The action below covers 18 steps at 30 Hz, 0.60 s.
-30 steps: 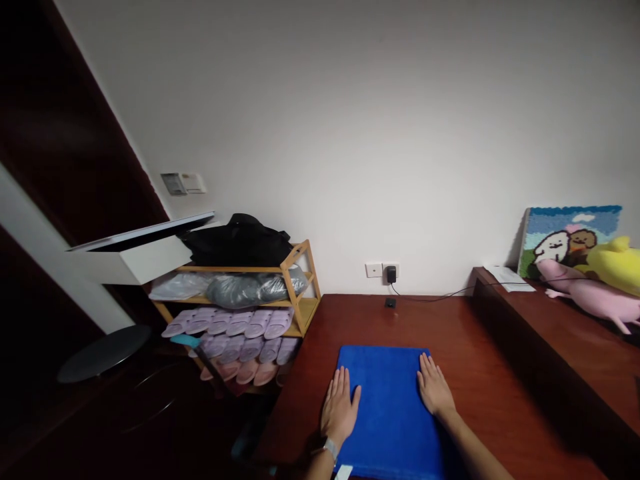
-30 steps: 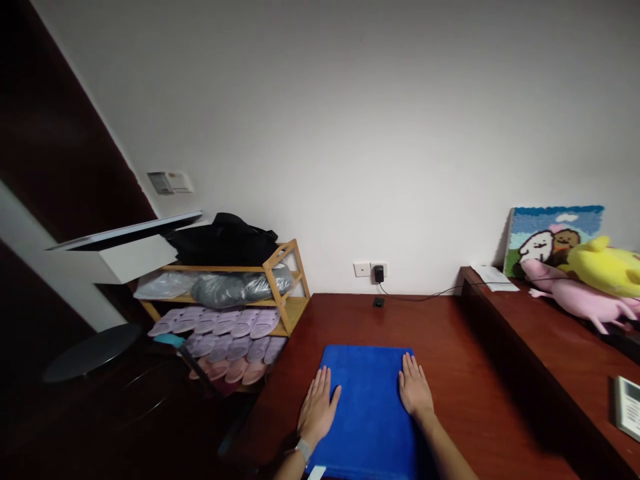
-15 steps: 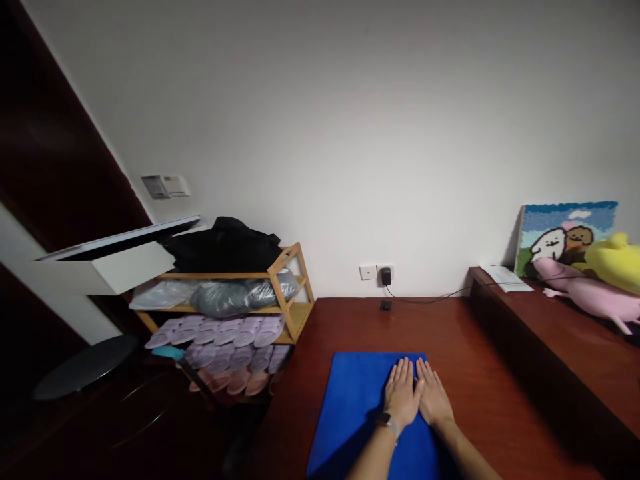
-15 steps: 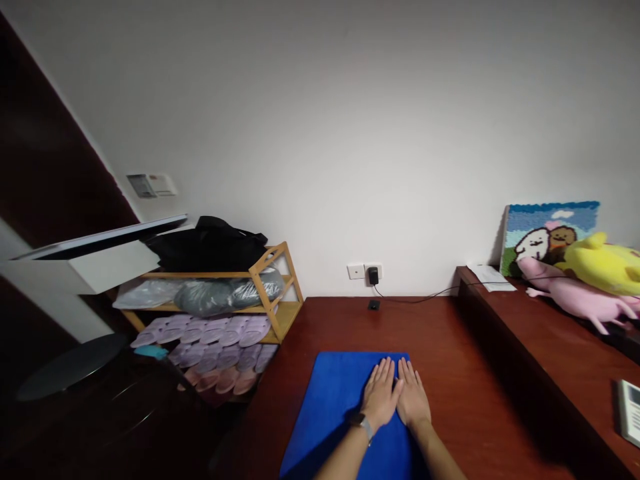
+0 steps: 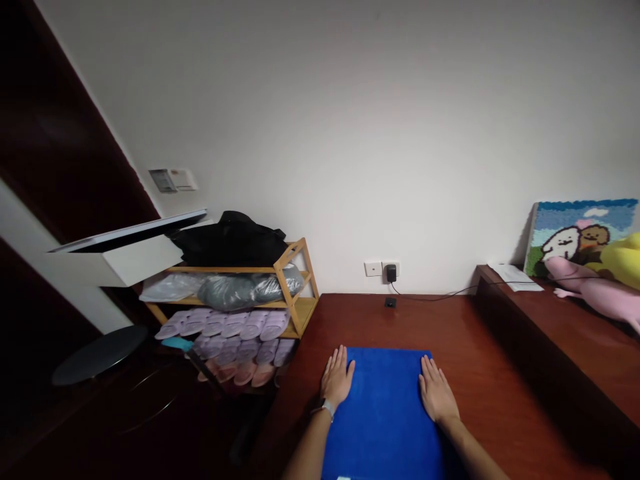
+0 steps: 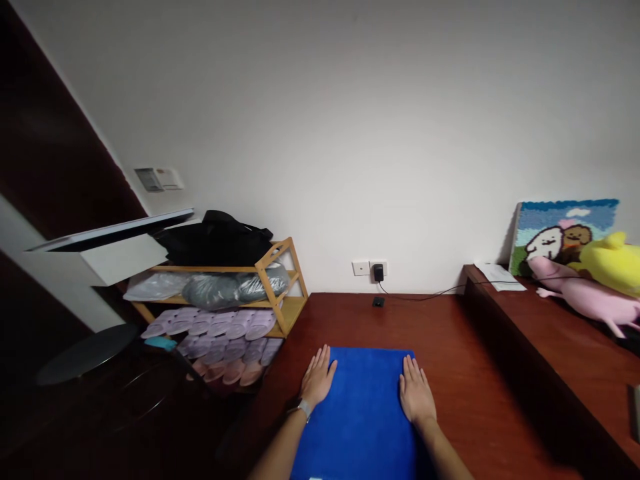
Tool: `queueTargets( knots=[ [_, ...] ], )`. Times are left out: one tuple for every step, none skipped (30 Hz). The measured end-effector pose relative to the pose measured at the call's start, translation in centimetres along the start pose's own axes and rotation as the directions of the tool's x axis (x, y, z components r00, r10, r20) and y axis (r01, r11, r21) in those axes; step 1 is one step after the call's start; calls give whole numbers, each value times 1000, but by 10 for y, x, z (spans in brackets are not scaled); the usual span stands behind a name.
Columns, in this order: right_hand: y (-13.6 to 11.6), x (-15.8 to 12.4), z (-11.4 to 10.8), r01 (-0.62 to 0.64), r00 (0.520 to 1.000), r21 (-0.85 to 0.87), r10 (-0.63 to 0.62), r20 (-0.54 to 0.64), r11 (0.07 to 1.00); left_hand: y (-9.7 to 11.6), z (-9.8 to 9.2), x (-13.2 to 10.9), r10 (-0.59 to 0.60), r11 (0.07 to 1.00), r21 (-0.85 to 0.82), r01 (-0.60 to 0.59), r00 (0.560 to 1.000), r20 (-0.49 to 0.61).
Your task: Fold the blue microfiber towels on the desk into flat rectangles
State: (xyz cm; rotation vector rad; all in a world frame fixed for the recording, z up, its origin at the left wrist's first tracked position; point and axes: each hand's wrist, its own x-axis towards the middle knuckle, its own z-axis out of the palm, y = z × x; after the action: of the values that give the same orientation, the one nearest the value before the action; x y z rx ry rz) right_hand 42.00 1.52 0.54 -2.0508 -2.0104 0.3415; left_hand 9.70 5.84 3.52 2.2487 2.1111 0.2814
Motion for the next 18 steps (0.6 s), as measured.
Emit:
queueTargets(
  knots=[
    [0,0,1,1,1000,-2,-1,-3,1000,-2,2,0,-5,1000,1,5,1000,-11],
    [0,0,1,0,1000,-4,0,-3,1000,-2,5,-1,-7,1000,3,7,1000,-19],
    [0,1,2,-1,1000,-6,1,-1,1000,-1,6,-1,-7,1000,4,7,1000,-25],
    [0,1,2,-3,1000,-10,3,1,1000,0,8,-1,-5,1000,5,5,1000,-25],
    [0,1,2,-5,1000,-16,5,3,1000,1,9,0,-2,1000,4,2,1000,-24],
    [0,0,2,-7,1000,-24,7,3,1000,2,9,0,1,1000,1,-1,1000,-23],
    [-1,0,1,-11,1000,-34,11,2,999,2,9,0,3,1000,-2,-3,1000,-23],
    [-2,0,0,-15,1000,-49,16,5,999,2,8,0,3,1000,-5,-4,1000,-26],
    [-3,1,-2,-16,1000,-66,17,11,998,2,8,0,4,1000,-9,-4,999,-32],
    [-5,2,-4,-14,1000,-84,16,24,996,1,7,0,5,1000,-12,-5,999,-38],
    [-7,3,-8,-9,999,-101,13,38,995,0,7,0,6,1000,-14,-6,999,-43],
    [-9,5,-11,-1,999,-113,6,47,994,0,7,0,7,1000,-17,-7,999,-46],
    [-10,8,-15,8,999,-119,-2,50,993,0,8,0,7,1000,-20,-8,999,-48],
    [-12,11,-18,15,999,-118,-9,48,993,0,8,0,7,1000,-23,-8,999,-51],
    [-13,14,-20,18,999,-112,-12,45,994,0,8,-1,5,1000,-26,-7,999,-52],
    [-14,17,-21,13,999,-105,-8,44,994,0,8,-1,3,1000,-29,-5,999,-51],
    [-14,20,-21,5,999,-95,0,44,995,1,8,-1,2,1000,-30,-4,999,-49],
    [-13,22,-20,-4,999,-85,8,45,996,1,8,-1,1,1000,-30,-2,999,-46]
  ],
)
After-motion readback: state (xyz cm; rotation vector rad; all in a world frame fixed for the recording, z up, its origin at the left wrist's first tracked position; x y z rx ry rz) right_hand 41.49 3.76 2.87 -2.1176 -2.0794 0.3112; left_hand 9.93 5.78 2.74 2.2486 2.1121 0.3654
